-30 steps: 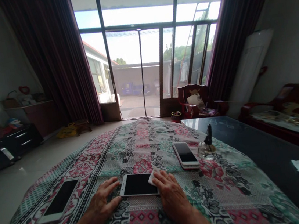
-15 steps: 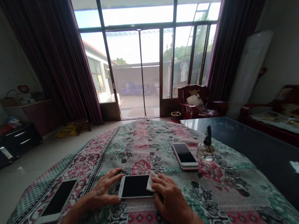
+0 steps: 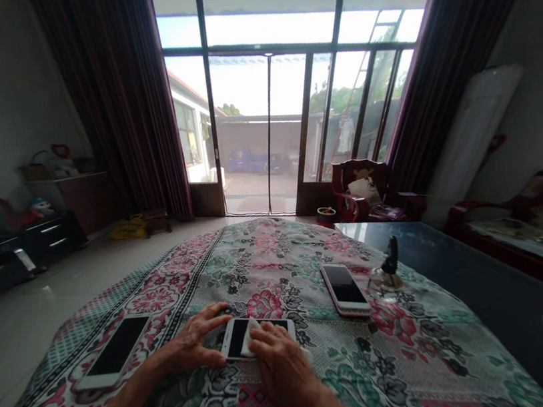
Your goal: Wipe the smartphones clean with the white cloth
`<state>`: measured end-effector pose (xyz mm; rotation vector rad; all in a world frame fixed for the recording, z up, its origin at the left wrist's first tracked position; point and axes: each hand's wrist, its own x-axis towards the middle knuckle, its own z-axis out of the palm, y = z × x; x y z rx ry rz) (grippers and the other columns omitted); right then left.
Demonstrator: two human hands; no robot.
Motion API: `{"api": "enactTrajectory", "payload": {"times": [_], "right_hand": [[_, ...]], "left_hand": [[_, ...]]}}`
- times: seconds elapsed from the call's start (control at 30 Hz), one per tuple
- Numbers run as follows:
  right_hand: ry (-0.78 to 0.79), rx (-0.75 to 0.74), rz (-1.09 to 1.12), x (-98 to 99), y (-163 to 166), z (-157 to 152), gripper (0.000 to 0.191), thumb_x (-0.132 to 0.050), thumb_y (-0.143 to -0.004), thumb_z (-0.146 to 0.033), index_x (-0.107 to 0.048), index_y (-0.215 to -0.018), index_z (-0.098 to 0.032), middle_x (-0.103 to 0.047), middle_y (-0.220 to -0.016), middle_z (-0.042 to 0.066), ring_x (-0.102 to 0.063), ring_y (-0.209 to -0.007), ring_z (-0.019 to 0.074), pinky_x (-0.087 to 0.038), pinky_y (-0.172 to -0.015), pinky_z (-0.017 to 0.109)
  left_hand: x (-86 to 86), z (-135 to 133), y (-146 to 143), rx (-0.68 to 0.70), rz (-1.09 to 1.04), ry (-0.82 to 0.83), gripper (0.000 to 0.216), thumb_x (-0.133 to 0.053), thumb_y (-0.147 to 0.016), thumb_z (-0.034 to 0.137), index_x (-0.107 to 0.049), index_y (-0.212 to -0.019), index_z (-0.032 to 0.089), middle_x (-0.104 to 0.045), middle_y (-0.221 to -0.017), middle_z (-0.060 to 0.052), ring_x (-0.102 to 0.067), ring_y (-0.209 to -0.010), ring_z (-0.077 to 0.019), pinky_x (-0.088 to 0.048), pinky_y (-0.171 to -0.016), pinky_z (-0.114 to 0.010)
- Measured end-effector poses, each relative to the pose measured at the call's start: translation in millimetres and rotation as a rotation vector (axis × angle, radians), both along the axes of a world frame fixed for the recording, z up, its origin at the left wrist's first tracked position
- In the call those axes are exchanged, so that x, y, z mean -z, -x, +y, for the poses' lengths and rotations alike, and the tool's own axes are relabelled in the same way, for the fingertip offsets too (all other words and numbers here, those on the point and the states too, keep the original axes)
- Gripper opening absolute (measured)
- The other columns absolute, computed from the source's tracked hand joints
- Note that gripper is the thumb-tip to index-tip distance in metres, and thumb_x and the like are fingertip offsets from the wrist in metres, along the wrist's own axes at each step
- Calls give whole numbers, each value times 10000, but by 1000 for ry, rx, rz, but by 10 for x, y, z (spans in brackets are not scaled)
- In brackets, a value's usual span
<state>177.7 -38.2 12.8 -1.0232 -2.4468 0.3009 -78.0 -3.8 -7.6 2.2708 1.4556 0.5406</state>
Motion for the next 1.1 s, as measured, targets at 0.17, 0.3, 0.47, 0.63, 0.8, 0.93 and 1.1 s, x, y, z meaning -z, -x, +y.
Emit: {"api": "enactTrajectory", "payload": {"times": [0.17, 0.3, 0.47, 0.63, 0.8, 0.93, 1.1], "right_hand": [[-17, -52, 15, -9, 362, 160, 338, -427, -852, -87, -654, -1052, -240, -640, -1181, 30, -504, -1193, 206, -324, -1080, 390], [-9, -92, 53, -1, 345, 154, 341, -442, -816, -61, -658, -1007, -244, -640, -1176, 9, -509, -1180, 185, -326, -1082, 359], [-5, -35, 64, 42, -161, 81, 390, -397, -820, -45, -659, -1039, -234, -629, -1235, 31, -489, -1243, 190, -336, -1096, 381], [11, 110, 18, 140, -697, 66, 365, -383, -876, -110, -662, -1087, -212, -614, -1272, 63, -470, -1281, 227, -372, -1082, 439], [17, 73, -18, 109, -656, 14, 374, -398, -863, -103, -662, -1103, -219, -604, -1288, 60, -461, -1288, 227, -356, -1092, 439], [32, -48, -24, 14, -284, -5, 350, -410, -884, -116, -648, -1108, -240, -593, -1299, 36, -453, -1282, 218, -330, -1099, 418], [0, -140, 2, -9, 148, 41, 280, -426, -904, -115, -644, -1032, -235, -622, -1198, 37, -509, -1163, 193, -359, -1043, 362]], "left_hand": [[39, 17, 2, 3, -11, -30, 769, -817, -568, 475, -572, -1278, 311, -401, -1495, -84, -313, -1385, -350, -263, -1118, -519], [26, 14, -3, 8, -11, -30, 759, -816, -561, 469, -584, -1265, 303, -406, -1491, -83, -320, -1382, -349, -268, -1119, -512], [-67, -23, -28, 2, -3, 2, 745, -809, -570, 455, -589, -1261, 283, -402, -1492, -96, -308, -1387, -355, -267, -1119, -514], [-91, -36, -33, -2, 17, 17, 746, -796, -592, 460, -571, -1281, 282, -389, -1501, -91, -289, -1396, -353, -260, -1122, -508], [-94, -40, -11, 16, 6, 40, 741, -787, -610, 457, -557, -1293, 287, -371, -1513, -85, -267, -1406, -350, -247, -1126, -508], [-111, -46, 0, 30, 15, 56, 730, -767, -637, 473, -540, -1307, 292, -346, -1525, -84, -246, -1413, -352, -227, -1129, -523], [-97, -19, 2, 42, 75, 81, 760, -763, -646, 503, -516, -1327, 273, -313, -1541, -88, -220, -1421, -349, -215, -1142, -508]]}}
